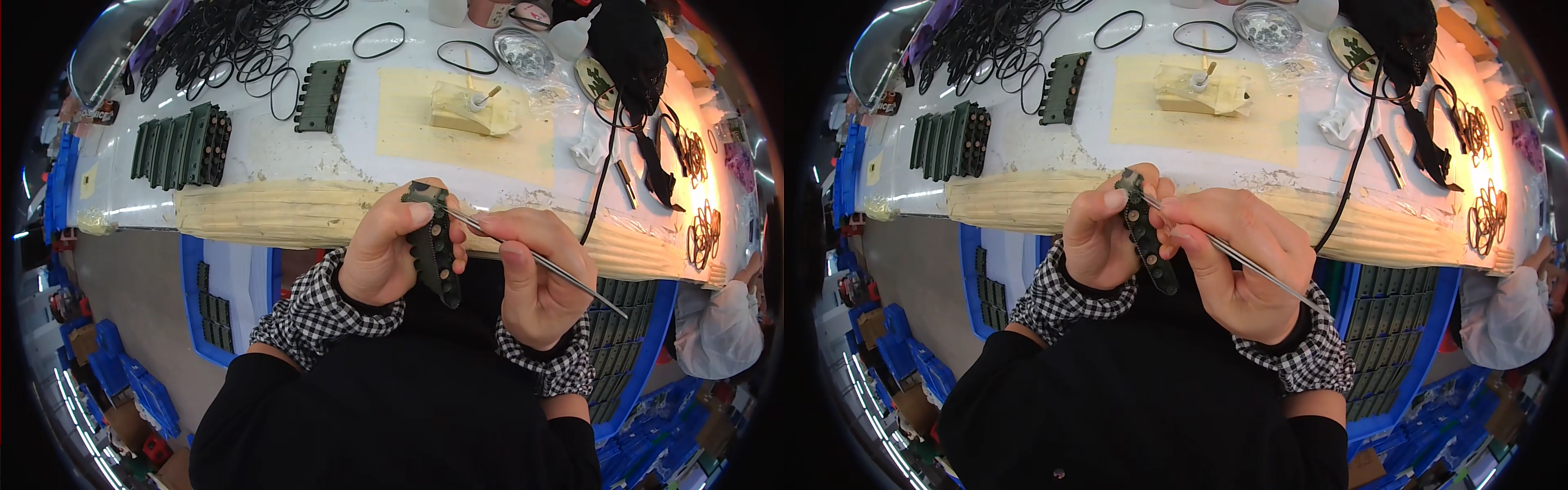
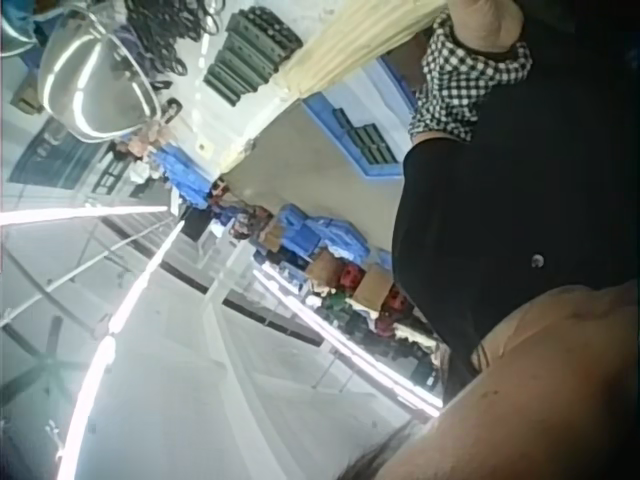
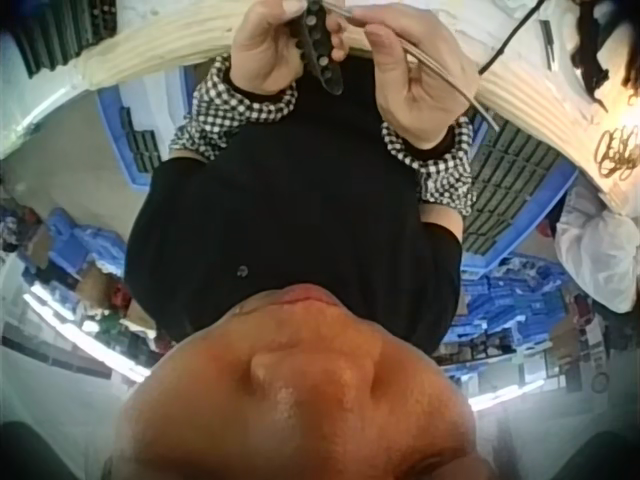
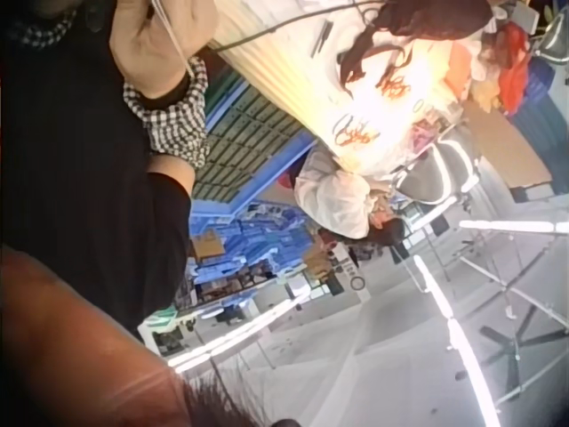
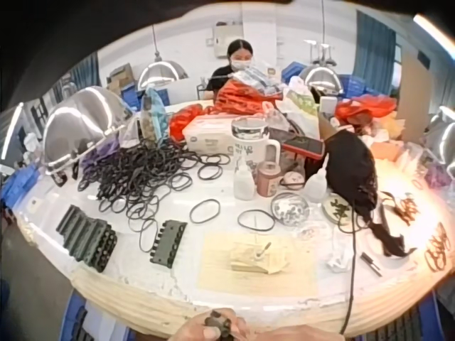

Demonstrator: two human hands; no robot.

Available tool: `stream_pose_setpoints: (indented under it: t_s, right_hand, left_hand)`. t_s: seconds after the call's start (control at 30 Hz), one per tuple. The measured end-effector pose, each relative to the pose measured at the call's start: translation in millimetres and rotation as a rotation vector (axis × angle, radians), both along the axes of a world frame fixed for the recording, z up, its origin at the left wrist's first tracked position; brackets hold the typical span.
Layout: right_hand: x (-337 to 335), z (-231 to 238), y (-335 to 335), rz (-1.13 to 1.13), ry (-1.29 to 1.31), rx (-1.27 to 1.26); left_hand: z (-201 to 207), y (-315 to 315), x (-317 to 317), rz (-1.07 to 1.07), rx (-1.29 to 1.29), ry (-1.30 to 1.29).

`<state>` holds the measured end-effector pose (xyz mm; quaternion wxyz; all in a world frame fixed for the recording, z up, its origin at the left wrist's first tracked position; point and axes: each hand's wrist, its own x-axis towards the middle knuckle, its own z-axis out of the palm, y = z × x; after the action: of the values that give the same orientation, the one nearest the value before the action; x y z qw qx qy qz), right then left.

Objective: Assembling small toy components using tweezers and manual handling.

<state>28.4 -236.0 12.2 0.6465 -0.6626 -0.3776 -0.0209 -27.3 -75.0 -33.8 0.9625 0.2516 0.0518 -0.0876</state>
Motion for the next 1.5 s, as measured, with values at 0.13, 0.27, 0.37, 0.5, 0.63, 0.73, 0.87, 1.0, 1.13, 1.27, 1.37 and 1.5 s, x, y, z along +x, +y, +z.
stream_pose_setpoints:
  t_s: [0.13, 0.27, 0.37, 0.5, 0.63, 0.73, 0.87, 1.0, 1.13, 1.27, 1.37, 1.5]
  right_hand:
    - [-1.8, -6.8, 1.4, 0.088, 0.212, 0.169]
    - [2.6, -7.7, -5.0, 0.091, 0.17, 0.148]
    - [2.6, -4.3, -6.6, 0.096, 0.128, 0.098]
    - [-0.4, -2.0, -6.3, 0.059, 0.057, 0.026]
    - [0.3, -7.5, -5.8, 0.003, -0.045, -0.005]
    - [-1.5, -9.4, -3.4, -0.009, -0.045, 0.012]
    - [-1.2, -9.5, -2.3, -0.016, -0.074, -0.003]
    - [-1.1, -8.7, -1.5, -0.02, -0.096, -0.021]
    - [-1.7, -8.3, -0.9, -0.008, -0.067, 0.01]
    - [-2.2, -6.0, 0.2, -0.003, -0.061, 0.003]
    - [-1.1, -7.1, 1.4, -0.019, -0.096, -0.005]
    - [-4.5, -5.7, 2.8, -0.057, -0.073, -0.014]
  left_hand:
    - [-4.9, 3.3, 0.8, -0.098, -0.288, 0.027]
    - [-3.8, 1.8, 0.1, -0.13, -0.37, 0.045]
    - [-3.7, 1.0, -0.2, -0.106, -0.306, 0.033]
    - [-4.0, -1.0, 0.6, -0.055, -0.177, -0.019]
    - [-2.4, -0.8, 0.4, -0.038, -0.128, -0.025]
    - [-3.1, -1.0, -0.2, -0.019, -0.106, -0.032]
    - [-3.4, -0.8, 1.1, -0.007, -0.112, -0.064]
    - [-4.9, 0.7, 0.9, -0.003, -0.112, -0.114]
    - [-5.7, -0.1, 1.8, -0.004, -0.126, -0.126]
    - [-4.6, 0.3, 1.7, 0.001, -0.108, -0.125]
    - [-4.7, 0.2, 1.6, 0.013, -0.086, -0.129]
    - [-5.1, -2.2, 1.4, 0.037, -0.059, -0.107]
